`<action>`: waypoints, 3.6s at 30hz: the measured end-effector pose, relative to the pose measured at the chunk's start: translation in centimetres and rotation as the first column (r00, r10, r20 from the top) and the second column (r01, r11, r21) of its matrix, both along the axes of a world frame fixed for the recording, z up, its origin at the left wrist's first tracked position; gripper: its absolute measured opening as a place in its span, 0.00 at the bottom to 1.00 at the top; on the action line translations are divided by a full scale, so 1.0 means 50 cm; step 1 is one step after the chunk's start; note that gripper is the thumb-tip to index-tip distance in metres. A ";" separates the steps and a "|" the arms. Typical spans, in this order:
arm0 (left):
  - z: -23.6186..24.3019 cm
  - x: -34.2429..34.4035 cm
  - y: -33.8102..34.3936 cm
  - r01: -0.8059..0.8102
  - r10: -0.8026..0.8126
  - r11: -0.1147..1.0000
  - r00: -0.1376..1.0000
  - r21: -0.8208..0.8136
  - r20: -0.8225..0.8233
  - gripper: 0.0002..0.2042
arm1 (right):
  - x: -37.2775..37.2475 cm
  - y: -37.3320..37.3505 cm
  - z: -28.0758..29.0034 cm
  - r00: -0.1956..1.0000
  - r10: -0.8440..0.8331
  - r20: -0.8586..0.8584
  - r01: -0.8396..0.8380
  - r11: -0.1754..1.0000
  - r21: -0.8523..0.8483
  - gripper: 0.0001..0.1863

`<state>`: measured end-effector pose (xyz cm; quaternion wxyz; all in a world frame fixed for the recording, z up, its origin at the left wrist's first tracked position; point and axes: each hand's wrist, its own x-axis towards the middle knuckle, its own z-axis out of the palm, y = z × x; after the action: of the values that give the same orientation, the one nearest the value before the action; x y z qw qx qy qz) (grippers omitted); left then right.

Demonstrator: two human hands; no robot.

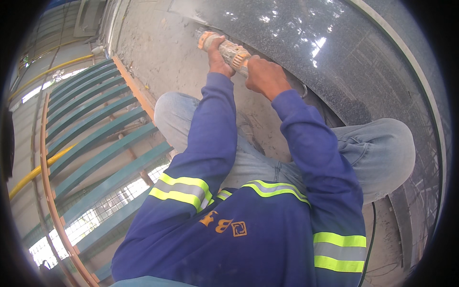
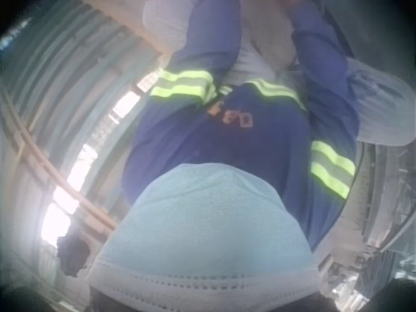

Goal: The person uses an angle grinder to cut a dark stone tile on the floor. They guide the tool along a straight line, creating a cut while dust is generated.

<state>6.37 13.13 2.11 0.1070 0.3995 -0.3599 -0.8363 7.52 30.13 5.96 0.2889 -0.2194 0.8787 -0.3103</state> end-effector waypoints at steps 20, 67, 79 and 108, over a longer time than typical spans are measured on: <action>-0.033 -0.016 -0.025 0.031 -0.031 1.000 0.999 -0.003 0.023 0.23 | -0.010 -0.018 -0.020 1.000 -0.009 -0.022 0.009 1.000 -0.005 0.18; 0.005 0.005 0.001 0.013 -0.013 0.999 1.000 0.049 -0.003 0.21 | 0.004 0.005 0.021 1.000 0.018 -0.007 -0.018 0.999 0.037 0.18; 0.035 0.009 0.027 -0.031 0.029 0.999 0.998 0.044 0.047 0.18 | 0.011 0.018 0.041 1.000 0.011 0.024 -0.012 0.998 0.056 0.18; 0.006 -0.005 -0.001 -0.026 0.026 1.000 0.998 0.000 0.055 0.22 | -0.007 -0.009 0.002 0.999 0.015 0.030 -0.016 1.000 0.014 0.19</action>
<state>6.12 13.07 2.40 0.1078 0.4272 -0.3571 -0.8236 7.15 29.66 6.06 0.3061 -0.2194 0.8747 -0.3051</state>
